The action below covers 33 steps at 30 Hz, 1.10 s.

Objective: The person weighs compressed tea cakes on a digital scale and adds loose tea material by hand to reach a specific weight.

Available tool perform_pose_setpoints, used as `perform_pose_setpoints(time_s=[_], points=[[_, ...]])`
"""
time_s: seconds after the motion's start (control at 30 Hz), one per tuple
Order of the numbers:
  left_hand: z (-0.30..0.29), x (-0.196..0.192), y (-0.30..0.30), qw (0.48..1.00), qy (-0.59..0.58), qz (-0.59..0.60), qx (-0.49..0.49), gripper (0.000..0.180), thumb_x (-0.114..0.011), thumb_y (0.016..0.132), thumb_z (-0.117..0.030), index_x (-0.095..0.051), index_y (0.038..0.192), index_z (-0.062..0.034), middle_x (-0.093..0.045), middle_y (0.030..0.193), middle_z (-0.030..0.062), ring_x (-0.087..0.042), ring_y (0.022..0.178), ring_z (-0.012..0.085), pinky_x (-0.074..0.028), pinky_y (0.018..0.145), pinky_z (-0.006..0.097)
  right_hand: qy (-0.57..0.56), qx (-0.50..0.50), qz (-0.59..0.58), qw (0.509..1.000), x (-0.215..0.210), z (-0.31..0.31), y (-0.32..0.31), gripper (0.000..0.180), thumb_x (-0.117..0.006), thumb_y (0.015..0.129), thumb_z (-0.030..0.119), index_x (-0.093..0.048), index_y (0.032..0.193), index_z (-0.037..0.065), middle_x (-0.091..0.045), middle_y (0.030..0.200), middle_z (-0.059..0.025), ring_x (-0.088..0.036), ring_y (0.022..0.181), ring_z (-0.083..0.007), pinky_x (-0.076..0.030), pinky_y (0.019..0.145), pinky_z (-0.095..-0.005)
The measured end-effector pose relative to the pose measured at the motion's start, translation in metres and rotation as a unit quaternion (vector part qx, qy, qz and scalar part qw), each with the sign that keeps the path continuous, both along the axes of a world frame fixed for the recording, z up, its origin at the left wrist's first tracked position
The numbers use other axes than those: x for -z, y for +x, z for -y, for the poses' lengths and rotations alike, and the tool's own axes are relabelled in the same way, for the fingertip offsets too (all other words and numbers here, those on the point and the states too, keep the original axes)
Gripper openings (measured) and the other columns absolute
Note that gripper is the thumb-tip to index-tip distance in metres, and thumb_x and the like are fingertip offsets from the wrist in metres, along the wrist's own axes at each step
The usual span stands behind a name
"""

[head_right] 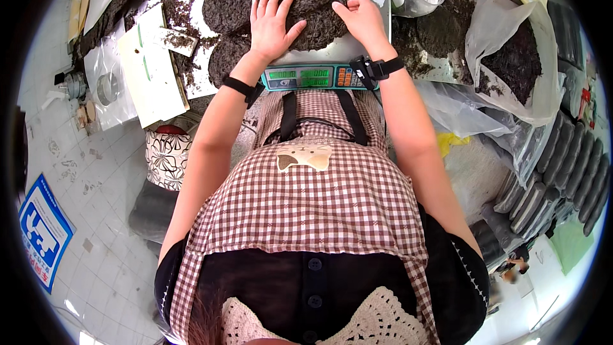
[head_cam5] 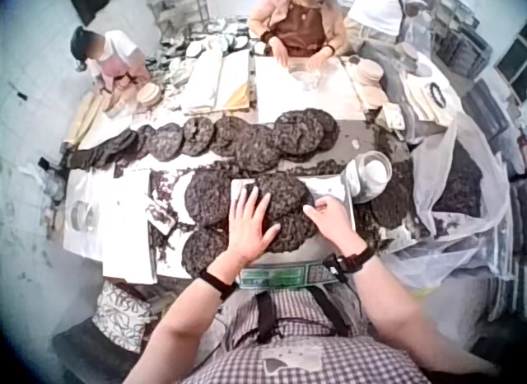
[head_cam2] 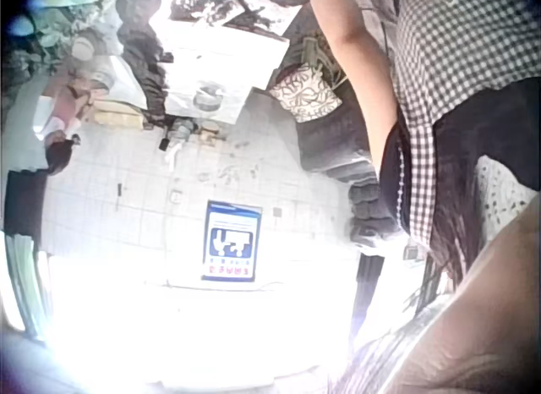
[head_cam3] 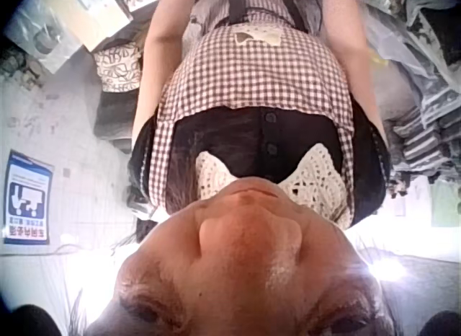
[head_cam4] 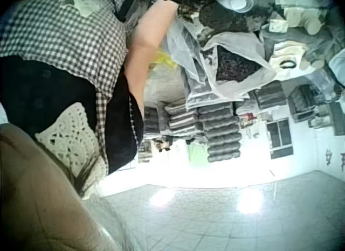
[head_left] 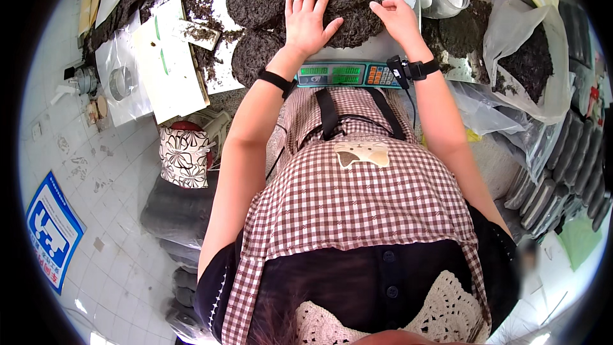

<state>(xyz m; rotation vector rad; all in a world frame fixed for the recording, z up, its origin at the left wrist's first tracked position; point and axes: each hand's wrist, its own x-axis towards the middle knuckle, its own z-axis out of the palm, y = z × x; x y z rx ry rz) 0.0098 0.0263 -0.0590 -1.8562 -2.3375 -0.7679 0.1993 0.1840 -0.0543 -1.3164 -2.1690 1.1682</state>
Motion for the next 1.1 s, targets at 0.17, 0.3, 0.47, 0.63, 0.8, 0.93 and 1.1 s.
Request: perform_pose_setpoints(time_s=[0.17,0.3,0.47,0.63,0.8,0.93,1.1], points=[[0.002,0.009,-0.019,0.987,0.036,0.158,0.016,0.061,-0.053,0.099,-0.043,-0.042,0.151,-0.0134,-0.038,0.156,0.0157,-0.026,0.148,0.0384,-0.016,0.121,0.05,-0.287,0.048,-0.226,0.93,0.01,-0.024,-0.001,0.057,-0.081,0.084,0.017,-0.054,0.129,-0.007,-0.069,0.102,-0.0096,-0.065,0.087,-0.0127,-0.054,0.075,-0.0274],[0.007,0.013,-0.027,0.934,0.102,0.341,0.035,0.059,-0.044,0.103,-0.037,-0.038,0.151,-0.0026,-0.041,0.154,0.0195,-0.026,0.149,0.0373,-0.018,0.121,0.045,-0.334,-0.08,-0.225,0.912,-0.001,-0.029,-0.019,0.037,-0.076,0.088,0.011,-0.063,0.119,-0.005,-0.069,0.105,-0.0062,-0.063,0.093,-0.0123,-0.051,0.086,-0.0289],[0.039,-0.01,-0.023,0.889,0.199,0.382,-0.155,0.044,-0.044,0.103,-0.022,-0.048,0.139,0.0029,-0.052,0.142,0.0192,-0.048,0.132,0.0296,-0.035,0.113,0.04,-0.419,-0.048,-0.293,0.858,-0.001,-0.06,-0.043,0.032,-0.072,0.09,0.007,-0.063,0.117,-0.005,-0.068,0.112,-0.0108,-0.065,0.1,-0.0193,-0.053,0.09,-0.0335],[0.142,0.105,-0.038,0.876,0.057,0.319,-0.357,0.039,-0.065,0.092,-0.015,-0.057,0.126,0.0032,-0.062,0.121,0.018,-0.06,0.115,0.0313,-0.046,0.103,0.04,-0.368,-0.029,-0.353,0.86,0.011,-0.151,-0.083,0.04,-0.078,0.087,0.015,-0.059,0.116,-0.005,-0.068,0.108,-0.0113,-0.069,0.095,-0.0246,-0.057,0.084,-0.0336],[0.174,0.123,-0.01,0.89,-0.305,0.123,-0.316,0.12,-0.085,0.067,-0.056,-0.022,0.156,-0.0055,-0.019,0.163,0.0201,-0.011,0.153,0.0346,-0.014,0.122,0.053,-0.365,-0.052,-0.413,0.833,-0.036,-0.16,-0.098,0.023,-0.067,0.091,0.009,-0.067,0.11,-0.002,-0.072,0.107,-0.0099,-0.069,0.096,-0.0229,-0.054,0.088,-0.0354],[0.168,0.11,-0.004,0.886,-0.362,0.053,-0.284,0.117,-0.09,0.064,-0.045,-0.025,0.154,-0.0079,-0.023,0.162,0.0174,-0.02,0.151,0.0332,-0.024,0.119,0.048,-0.366,-0.022,-0.422,0.829,-0.027,-0.168,-0.09,0.025,-0.067,0.09,0.006,-0.067,0.114,-0.004,-0.071,0.111,-0.013,-0.069,0.1,-0.026,-0.054,0.093,-0.0384],[0.169,0.107,-0.019,0.901,-0.323,0.087,-0.276,0.108,-0.089,0.066,-0.042,-0.032,0.152,-0.0103,-0.029,0.161,0.0148,-0.028,0.148,0.0306,-0.032,0.115,0.046,-0.496,-0.037,-0.384,0.777,-0.019,-0.182,-0.113,0.039,-0.067,0.094,0.018,-0.06,0.125,-0.005,-0.068,0.119,-0.016,-0.065,0.107,-0.028,-0.051,0.099,-0.0441]])
